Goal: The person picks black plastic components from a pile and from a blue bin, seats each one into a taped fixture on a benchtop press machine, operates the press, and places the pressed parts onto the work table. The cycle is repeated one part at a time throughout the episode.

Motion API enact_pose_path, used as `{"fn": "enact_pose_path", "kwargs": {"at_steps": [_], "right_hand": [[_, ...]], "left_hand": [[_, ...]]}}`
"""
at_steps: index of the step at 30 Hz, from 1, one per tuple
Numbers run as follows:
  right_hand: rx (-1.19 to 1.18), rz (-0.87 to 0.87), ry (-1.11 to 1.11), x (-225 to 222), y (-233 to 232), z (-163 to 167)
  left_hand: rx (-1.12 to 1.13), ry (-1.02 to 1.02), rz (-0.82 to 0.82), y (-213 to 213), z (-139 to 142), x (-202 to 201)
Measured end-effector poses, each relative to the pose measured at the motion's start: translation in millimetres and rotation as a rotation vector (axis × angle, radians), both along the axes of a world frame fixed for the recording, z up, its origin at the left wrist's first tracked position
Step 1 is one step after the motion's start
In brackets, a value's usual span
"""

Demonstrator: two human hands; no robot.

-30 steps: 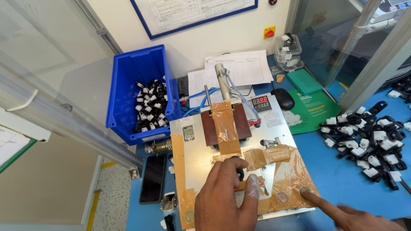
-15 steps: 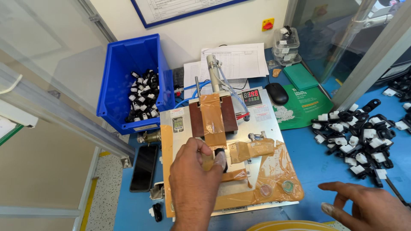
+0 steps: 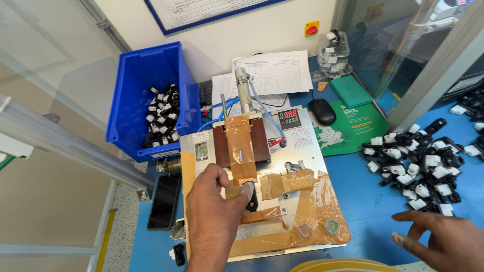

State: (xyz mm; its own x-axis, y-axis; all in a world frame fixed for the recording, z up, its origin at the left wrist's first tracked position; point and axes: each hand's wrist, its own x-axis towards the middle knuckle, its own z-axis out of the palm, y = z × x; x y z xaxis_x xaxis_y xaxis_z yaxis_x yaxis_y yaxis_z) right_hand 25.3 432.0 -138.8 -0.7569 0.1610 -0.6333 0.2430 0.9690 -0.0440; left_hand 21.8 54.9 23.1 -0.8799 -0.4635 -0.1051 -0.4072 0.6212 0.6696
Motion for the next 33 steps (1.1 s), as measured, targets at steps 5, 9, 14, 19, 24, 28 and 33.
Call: {"fn": "enact_pose_path", "kwargs": {"at_steps": [5,9,14,19,24,28,33], "right_hand": [[-0.039,-0.076,0.390,-32,17,-18],[-0.271,-0.256,0.613,-89,37,-32],[-0.245,-0.300,0.741,-130,43,-29],[-0.171,-0.296,0.708,-137,31,-25],[-0.136,-0.313,0.672,-138,13,-17],[0.049,-0.316,0.551,-141,-1,-9],[-0.428,-0.335,0.860,-134,6,-12]], "left_hand": [[0.003,-0.023,0.015,-1,-1,3],[-0.088,0.006,-0.042,-2,0,4],[-0.066,-0.031,-0.054,0,1,3],[-0.059,-0.041,-0.079,-1,0,2],[-0.061,-0.048,-0.100,-2,3,4],[-0.060,-0.064,-0.111,-1,7,4],[-0.074,-0.083,-0.146,-2,11,3]]}}
